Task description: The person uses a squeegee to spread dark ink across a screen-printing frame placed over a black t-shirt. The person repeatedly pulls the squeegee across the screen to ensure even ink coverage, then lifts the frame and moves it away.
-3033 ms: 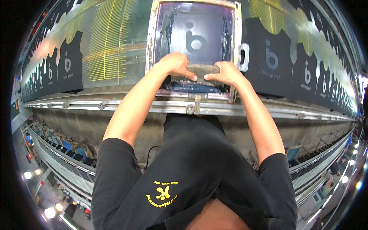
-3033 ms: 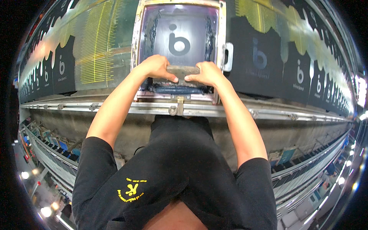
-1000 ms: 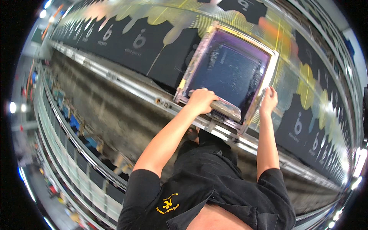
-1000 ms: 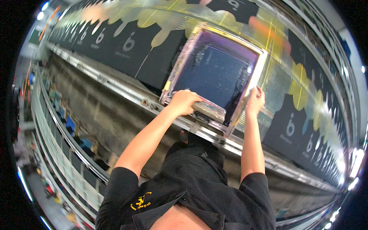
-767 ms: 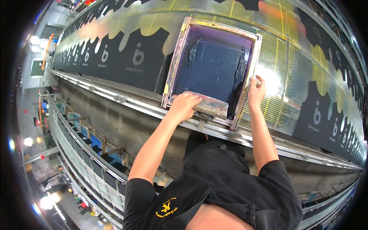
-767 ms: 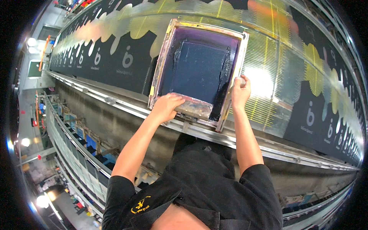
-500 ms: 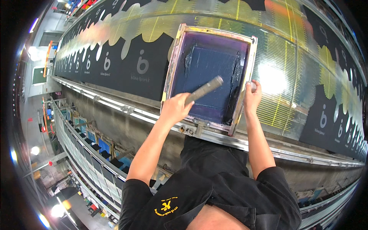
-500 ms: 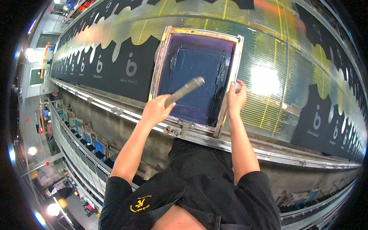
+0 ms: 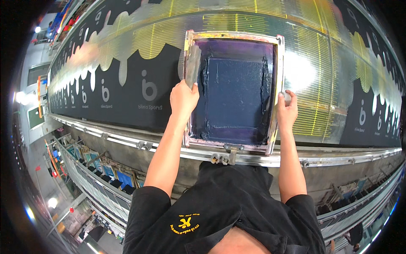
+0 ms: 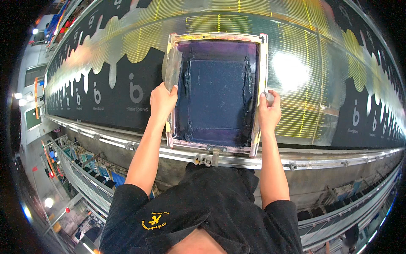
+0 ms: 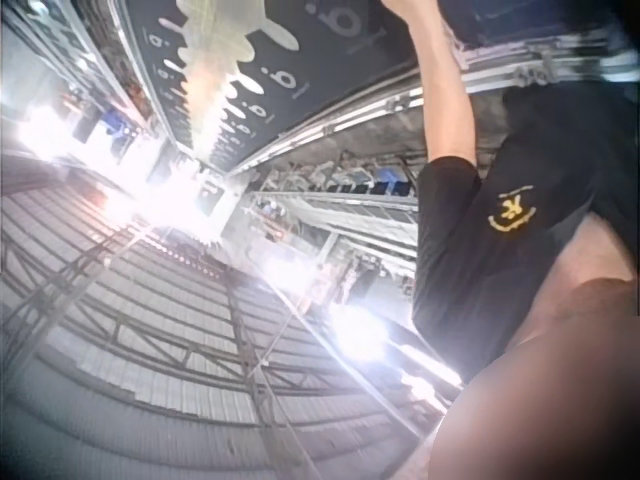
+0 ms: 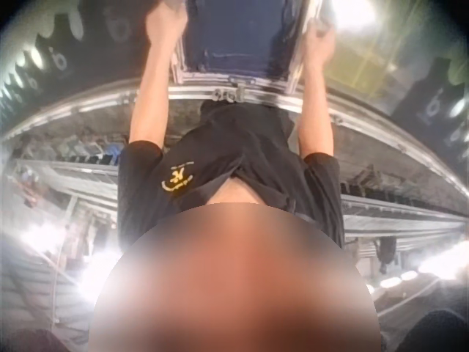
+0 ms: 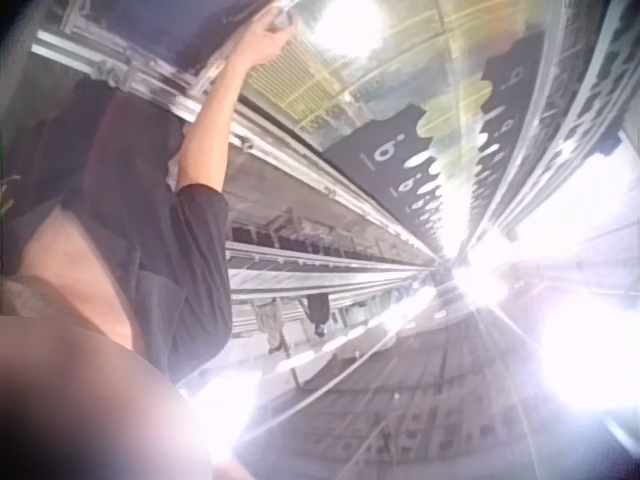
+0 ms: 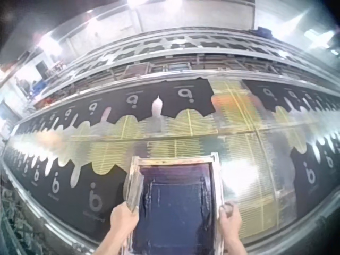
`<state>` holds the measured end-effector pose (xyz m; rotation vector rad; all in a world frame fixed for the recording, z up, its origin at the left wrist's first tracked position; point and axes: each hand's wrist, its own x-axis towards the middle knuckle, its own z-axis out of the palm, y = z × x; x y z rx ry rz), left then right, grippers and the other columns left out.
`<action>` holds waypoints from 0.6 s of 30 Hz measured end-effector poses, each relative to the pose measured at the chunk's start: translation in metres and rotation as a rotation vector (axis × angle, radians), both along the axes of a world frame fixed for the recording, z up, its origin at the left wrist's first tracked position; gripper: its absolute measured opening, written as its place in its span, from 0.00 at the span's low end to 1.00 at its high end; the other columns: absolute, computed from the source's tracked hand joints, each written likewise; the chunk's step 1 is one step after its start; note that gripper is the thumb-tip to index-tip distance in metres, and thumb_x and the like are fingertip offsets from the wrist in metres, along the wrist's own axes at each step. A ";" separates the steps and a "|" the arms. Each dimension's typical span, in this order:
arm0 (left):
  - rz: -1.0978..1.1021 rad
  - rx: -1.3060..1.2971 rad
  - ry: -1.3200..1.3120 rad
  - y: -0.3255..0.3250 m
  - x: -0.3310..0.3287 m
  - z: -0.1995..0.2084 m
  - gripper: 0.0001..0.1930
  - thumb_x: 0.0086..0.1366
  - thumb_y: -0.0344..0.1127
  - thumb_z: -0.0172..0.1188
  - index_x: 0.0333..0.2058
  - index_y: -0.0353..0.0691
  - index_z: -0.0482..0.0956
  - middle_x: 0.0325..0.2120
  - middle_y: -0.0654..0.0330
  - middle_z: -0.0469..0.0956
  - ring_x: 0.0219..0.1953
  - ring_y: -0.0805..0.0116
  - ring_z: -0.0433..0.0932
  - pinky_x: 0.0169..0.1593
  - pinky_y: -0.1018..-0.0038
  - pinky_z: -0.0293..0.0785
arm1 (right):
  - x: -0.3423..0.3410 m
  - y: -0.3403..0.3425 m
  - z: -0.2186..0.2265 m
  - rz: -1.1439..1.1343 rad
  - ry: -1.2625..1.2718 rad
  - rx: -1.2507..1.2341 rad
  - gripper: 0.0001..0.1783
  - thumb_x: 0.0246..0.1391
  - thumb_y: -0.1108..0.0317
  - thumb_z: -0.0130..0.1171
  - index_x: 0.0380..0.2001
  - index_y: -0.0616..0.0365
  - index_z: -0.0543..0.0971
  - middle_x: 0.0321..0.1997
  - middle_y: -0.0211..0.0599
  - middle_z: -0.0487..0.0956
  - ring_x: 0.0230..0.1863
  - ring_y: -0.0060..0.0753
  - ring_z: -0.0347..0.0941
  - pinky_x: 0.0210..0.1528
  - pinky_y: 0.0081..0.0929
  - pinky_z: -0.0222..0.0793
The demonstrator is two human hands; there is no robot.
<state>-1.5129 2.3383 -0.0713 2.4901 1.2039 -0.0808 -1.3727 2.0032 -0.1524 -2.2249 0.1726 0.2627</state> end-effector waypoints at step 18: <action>-0.984 -0.192 0.041 0.063 0.162 -0.006 0.10 0.65 0.42 0.70 0.42 0.46 0.87 0.39 0.53 0.88 0.45 0.46 0.87 0.48 0.50 0.82 | -0.003 0.011 0.004 -0.012 -0.010 0.005 0.23 0.69 0.57 0.71 0.63 0.49 0.81 0.24 0.21 0.76 0.28 0.15 0.71 0.34 0.22 0.68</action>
